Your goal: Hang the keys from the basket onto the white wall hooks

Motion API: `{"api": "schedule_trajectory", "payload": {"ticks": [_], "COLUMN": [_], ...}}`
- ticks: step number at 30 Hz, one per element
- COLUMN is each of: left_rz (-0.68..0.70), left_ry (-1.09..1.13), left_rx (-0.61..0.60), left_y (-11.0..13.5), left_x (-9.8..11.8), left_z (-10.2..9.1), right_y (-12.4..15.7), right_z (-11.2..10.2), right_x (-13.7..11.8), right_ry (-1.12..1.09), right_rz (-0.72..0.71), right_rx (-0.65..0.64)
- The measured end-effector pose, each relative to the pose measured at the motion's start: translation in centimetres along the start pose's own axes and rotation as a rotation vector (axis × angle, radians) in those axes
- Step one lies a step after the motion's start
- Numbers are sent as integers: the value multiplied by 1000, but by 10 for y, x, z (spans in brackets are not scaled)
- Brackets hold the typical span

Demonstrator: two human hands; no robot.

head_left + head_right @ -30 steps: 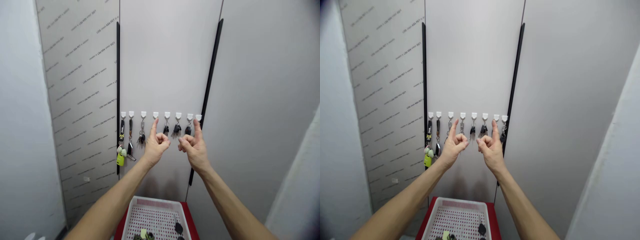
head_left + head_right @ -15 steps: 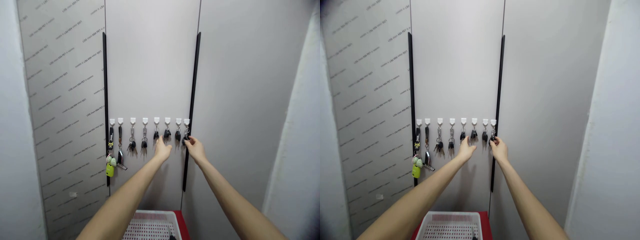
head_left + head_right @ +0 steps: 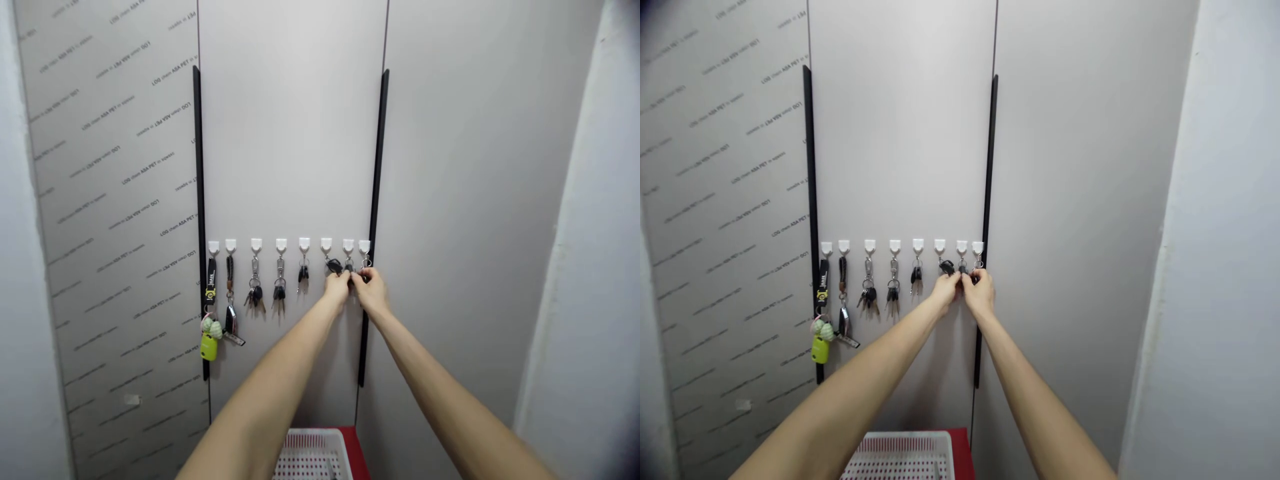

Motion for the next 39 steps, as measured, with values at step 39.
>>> {"api": "schedule_trajectory", "payload": {"ticks": [39], "left_rz": [63], "left_ry": [-290], "left_rx": [-206], "left_y": [17], "left_x": [81], "left_z": [-62], "right_y": [-73], "right_z": [-6], "right_x": [-88], "right_ry": [-79], "right_rz": [214], "right_rx": [-442]}}
Point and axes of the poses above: each hand's wrist, its own y-axis away from the middle knuckle, its own z-axis out of the palm, x = y × z, the point moved 2 cm from there along -y, towards the middle knuckle, and after that the axes turned 7 degrees about x, right-handed, at the moved point
